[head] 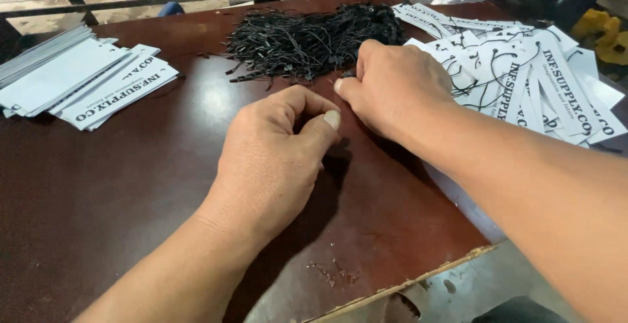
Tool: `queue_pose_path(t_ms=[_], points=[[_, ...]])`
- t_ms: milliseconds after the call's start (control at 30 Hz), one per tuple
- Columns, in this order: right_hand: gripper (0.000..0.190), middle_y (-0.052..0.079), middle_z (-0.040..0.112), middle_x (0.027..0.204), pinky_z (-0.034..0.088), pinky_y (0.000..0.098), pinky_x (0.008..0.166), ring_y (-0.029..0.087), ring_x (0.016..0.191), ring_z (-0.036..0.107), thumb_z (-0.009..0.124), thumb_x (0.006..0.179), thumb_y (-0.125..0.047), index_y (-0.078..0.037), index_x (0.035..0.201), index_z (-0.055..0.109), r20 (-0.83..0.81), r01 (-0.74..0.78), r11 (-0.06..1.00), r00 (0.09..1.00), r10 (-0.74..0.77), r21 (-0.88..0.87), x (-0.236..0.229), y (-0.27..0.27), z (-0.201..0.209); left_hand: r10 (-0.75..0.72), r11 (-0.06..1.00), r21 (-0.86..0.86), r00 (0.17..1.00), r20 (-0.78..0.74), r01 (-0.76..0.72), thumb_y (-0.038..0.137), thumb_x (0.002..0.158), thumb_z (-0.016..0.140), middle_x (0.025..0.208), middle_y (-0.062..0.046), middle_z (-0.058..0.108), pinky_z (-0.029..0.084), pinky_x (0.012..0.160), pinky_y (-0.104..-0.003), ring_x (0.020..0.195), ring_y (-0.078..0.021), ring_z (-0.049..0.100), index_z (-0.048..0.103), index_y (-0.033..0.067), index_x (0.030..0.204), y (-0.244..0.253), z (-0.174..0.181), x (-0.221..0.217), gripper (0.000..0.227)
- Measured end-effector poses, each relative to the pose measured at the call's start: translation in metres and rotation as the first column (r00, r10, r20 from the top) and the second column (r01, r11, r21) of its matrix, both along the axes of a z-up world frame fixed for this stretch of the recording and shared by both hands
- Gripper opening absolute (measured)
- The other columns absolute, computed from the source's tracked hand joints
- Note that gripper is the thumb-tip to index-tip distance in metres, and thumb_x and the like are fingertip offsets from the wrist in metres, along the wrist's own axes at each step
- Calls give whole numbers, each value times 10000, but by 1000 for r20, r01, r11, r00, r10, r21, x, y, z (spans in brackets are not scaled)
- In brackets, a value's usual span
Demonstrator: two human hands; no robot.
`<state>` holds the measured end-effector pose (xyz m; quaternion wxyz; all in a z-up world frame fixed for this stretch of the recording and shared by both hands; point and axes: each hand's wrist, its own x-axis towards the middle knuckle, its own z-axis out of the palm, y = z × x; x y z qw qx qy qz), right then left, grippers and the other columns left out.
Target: Manually threading black plastic fasteners through the holes of white paper clothing tags on a factory table.
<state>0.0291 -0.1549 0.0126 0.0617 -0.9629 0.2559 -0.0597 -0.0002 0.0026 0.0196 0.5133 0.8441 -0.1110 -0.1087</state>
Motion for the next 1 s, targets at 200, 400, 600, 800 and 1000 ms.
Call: queue_pose_path(t_ms=[200, 400, 600, 800, 1000], points=[[237, 154, 685, 1055, 509, 539, 757, 408, 968, 632, 496, 1008, -332, -153, 1073, 636, -7, -27, 999, 1000, 28, 24, 5, -18, -6, 12, 999, 47, 1000, -18, -11, 276, 867, 599, 683, 74, 680, 451, 649, -267, 623, -73, 522, 749, 209, 802, -1, 3, 0, 177], [201, 148, 693, 1005, 489, 506, 729, 382, 908, 629, 456, 956, -209, -132, 1029, 627, 111, -43, 995, 993, 34, 88, 2, -29, -8, -6, 999, -31, 1000, 8, 6, 240, 892, 606, 610, 26, 628, 459, 597, -275, 531, -95, 526, 734, 173, 802, -1, -3, 3, 170], [178, 39, 661, 1008, 466, 464, 644, 272, 903, 592, 488, 879, -105, -210, 943, 615, 383, 59, 970, 912, -148, 235, -10, -59, 12, -4, 999, 42, 1000, -6, 5, 255, 893, 600, 672, 55, 669, 451, 635, -276, 587, -92, 517, 755, 198, 852, -1, -1, 0, 170], [68, 37, 609, 642, 429, 334, 545, 126, 601, 650, 601, 846, -111, -165, 848, 642, 471, -109, 890, 873, -127, 442, -27, -58, 17, -51, 944, 329, 993, 105, 14, 309, 865, 546, 951, 40, 790, 502, 812, -416, 976, -221, 676, 755, 282, 936, -15, 0, 4, 223], [111, -37, 660, 685, 450, 269, 570, 89, 585, 593, 655, 858, -118, -188, 915, 720, 586, -294, 891, 809, 38, 347, -25, -65, 9, -163, 984, 151, 812, 561, 93, 189, 827, 652, 1363, -106, 617, 471, 969, -484, 1183, -372, 607, 545, 157, 1447, -75, -24, 66, 630]])
